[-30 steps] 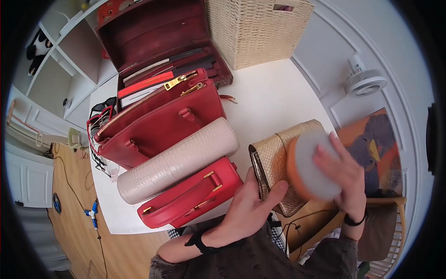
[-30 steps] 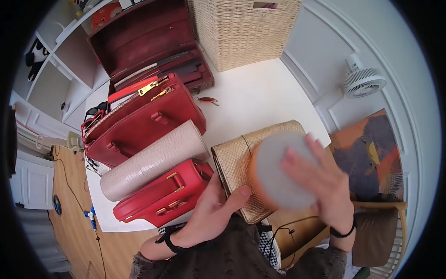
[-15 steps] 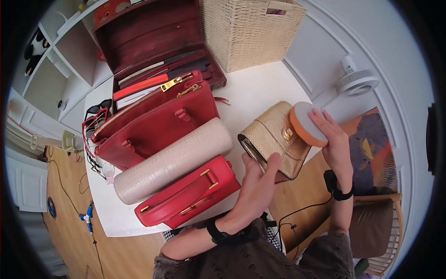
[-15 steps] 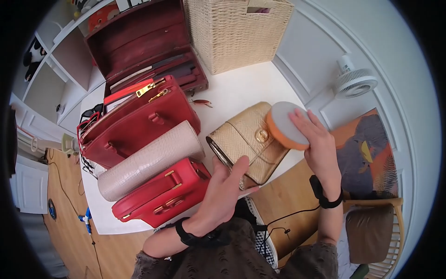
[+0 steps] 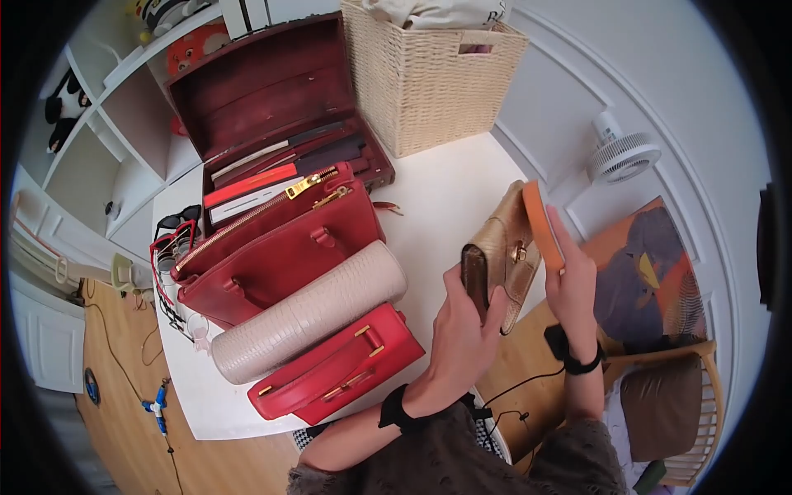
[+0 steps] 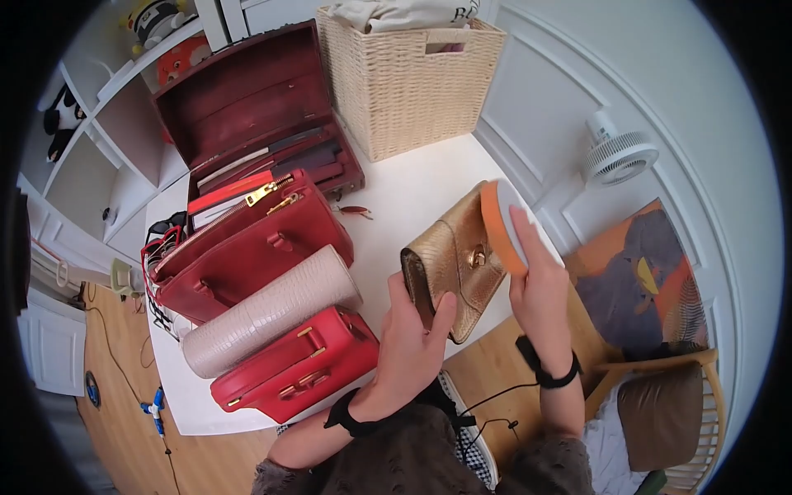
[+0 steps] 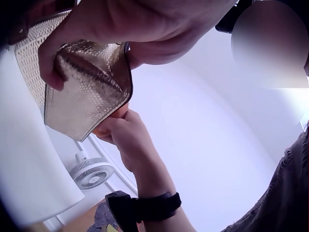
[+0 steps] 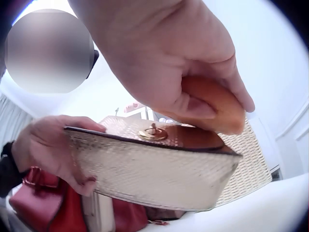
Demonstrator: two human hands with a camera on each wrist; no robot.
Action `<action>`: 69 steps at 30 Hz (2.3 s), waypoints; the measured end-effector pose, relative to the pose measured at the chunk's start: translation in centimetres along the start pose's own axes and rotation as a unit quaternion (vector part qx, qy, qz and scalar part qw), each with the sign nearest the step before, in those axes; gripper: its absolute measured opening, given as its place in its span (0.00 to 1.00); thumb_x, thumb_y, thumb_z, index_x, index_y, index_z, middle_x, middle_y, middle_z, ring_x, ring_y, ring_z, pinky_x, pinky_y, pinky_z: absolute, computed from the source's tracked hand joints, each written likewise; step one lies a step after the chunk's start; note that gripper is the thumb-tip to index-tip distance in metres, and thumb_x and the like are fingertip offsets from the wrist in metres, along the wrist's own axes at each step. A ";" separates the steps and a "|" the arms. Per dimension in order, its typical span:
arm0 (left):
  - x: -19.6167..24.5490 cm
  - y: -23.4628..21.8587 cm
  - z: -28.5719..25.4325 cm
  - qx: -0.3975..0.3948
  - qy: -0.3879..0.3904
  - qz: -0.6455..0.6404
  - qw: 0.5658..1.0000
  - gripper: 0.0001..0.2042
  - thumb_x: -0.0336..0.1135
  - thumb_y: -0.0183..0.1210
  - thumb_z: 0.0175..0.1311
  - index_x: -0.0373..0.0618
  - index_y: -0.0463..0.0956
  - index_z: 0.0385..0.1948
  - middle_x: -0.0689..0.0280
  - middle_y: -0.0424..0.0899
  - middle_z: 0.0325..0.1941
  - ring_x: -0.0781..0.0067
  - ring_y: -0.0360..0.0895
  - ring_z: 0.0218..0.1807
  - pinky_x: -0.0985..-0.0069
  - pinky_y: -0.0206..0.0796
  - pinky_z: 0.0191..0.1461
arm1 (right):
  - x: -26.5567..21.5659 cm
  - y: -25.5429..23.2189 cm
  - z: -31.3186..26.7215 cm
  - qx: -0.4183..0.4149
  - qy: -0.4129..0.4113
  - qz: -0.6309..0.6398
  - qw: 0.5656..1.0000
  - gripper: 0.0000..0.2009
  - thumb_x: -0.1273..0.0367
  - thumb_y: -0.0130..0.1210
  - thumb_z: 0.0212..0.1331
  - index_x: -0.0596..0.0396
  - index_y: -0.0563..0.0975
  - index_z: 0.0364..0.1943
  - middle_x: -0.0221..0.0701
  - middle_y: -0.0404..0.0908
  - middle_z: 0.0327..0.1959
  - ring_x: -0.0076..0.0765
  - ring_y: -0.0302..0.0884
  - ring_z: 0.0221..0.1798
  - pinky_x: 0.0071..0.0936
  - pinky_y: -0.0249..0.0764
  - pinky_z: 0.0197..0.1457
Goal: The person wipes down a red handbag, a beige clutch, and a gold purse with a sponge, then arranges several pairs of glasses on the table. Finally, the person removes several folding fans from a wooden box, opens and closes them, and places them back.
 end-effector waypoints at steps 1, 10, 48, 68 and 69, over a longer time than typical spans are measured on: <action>-0.6 -0.1 0.0 0.004 -0.035 -0.026 0.999 0.19 0.36 0.53 0.71 0.31 0.57 0.50 0.45 0.80 0.39 0.51 0.81 0.40 0.64 0.71 0.43 | -0.9 0.0 -0.7 0.007 -0.035 0.008 0.999 0.38 0.88 0.45 0.39 0.49 0.73 0.62 0.48 0.73 0.60 0.59 0.67 0.66 0.42 0.72 0.60; -2.6 -0.1 1.5 0.071 -0.066 -0.216 0.972 0.18 0.36 0.51 0.74 0.33 0.58 0.56 0.54 0.74 0.57 0.61 0.79 0.52 0.74 0.69 0.56 | -3.1 -1.4 -4.0 0.050 -0.198 -0.015 0.979 0.34 0.87 0.47 0.39 0.56 0.75 0.59 0.46 0.75 0.61 0.54 0.70 0.66 0.40 0.66 0.70; -0.3 -0.7 0.4 0.031 0.154 0.300 0.941 0.24 0.22 0.53 0.56 0.36 0.67 0.58 0.48 0.68 0.63 0.43 0.64 0.62 0.50 0.61 0.59 | -4.4 -5.0 -3.4 0.134 -0.311 0.092 0.937 0.14 0.70 0.62 0.49 0.55 0.84 0.42 0.38 0.86 0.46 0.56 0.77 0.58 0.54 0.65 0.67; -0.1 5.0 -4.1 -0.050 0.322 0.487 0.810 0.10 0.37 0.55 0.55 0.47 0.77 0.37 0.65 0.73 0.51 0.65 0.65 0.63 0.50 0.51 0.70 | -5.4 2.6 1.0 -0.075 -0.290 0.029 0.954 0.22 0.81 0.57 0.47 0.50 0.82 0.49 0.33 0.83 0.52 0.49 0.76 0.58 0.38 0.69 0.65; 0.1 5.5 -4.3 -0.058 0.331 0.508 0.793 0.11 0.38 0.55 0.56 0.47 0.77 0.38 0.66 0.73 0.51 0.66 0.64 0.64 0.50 0.51 0.70 | -3.6 2.9 2.7 -0.072 -0.282 0.000 0.957 0.22 0.81 0.57 0.46 0.50 0.82 0.48 0.33 0.84 0.51 0.49 0.77 0.57 0.38 0.69 0.64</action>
Point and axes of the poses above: each hand's wrist, its own z-axis towards the middle knuckle, its own y-axis out of the palm, x = y × z, the point moved 9 cm from there along z, towards the middle knuckle
